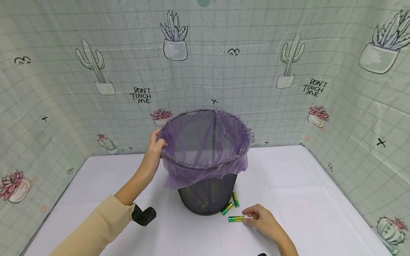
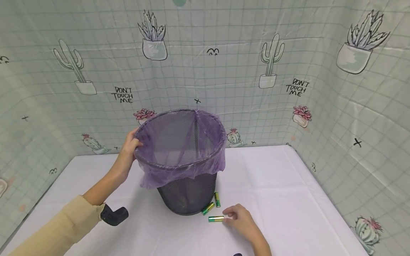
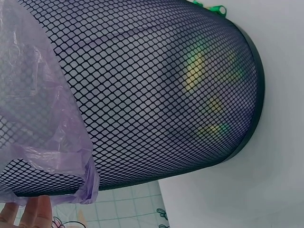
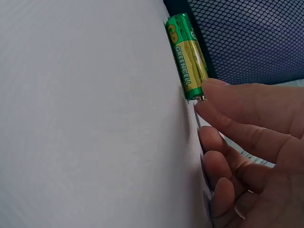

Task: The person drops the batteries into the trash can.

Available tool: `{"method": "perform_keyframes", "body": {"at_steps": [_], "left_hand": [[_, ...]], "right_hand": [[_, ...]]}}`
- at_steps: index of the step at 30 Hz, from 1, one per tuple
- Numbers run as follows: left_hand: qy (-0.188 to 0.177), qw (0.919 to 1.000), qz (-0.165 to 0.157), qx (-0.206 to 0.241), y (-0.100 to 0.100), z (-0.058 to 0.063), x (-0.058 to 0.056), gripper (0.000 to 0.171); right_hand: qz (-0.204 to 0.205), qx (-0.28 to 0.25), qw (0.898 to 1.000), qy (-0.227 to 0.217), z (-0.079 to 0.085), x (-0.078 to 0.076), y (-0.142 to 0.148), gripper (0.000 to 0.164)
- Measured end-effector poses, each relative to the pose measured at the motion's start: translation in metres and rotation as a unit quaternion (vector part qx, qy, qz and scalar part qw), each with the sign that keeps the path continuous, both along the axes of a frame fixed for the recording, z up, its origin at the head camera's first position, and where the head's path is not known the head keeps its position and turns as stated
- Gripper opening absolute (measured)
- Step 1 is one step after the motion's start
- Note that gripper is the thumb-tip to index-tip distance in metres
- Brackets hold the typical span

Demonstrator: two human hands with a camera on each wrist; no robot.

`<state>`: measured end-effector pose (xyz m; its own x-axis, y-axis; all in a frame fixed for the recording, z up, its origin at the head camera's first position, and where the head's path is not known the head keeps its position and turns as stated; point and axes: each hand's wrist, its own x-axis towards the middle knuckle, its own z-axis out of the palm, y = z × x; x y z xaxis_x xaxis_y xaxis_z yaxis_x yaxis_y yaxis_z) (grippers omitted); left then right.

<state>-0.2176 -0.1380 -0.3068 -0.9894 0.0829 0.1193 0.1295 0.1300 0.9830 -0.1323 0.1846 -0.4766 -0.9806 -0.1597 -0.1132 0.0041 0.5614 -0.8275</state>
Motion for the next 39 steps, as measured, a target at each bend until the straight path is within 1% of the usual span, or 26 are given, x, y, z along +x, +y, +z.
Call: {"method": "perform_keyframes", "body": {"at_steps": [6,10,21,30,39], "left_hand": [[0.008,1.0000,-0.002,0.000,-0.0011,-0.0007,0.0002,0.066],[0.007,1.0000,-0.003,0.001,-0.0014,-0.0001,0.0006,0.066],[0.004,1.0000,0.000,0.005,0.0002,0.0007,0.0009,0.066],[0.000,1.0000,0.004,-0.005,0.0000,0.0013,0.0013,0.068],[-0.006,1.0000,0.003,-0.002,-0.0001,0.0011,0.0024,0.066]], "right_hand": [[-0.011,0.022,1.000,0.008,-0.0040,-0.0019,-0.0031,0.020],[-0.005,0.027,1.000,0.011,-0.0028,-0.0006,-0.0037,0.019],[0.001,0.029,0.999,0.014,-0.0028,0.0015,-0.0042,0.019],[0.016,0.028,0.999,0.011,-0.0026,0.0028,-0.0027,0.020],[0.026,0.036,0.999,0.013,-0.0028,0.0052,0.0003,0.021]]}}
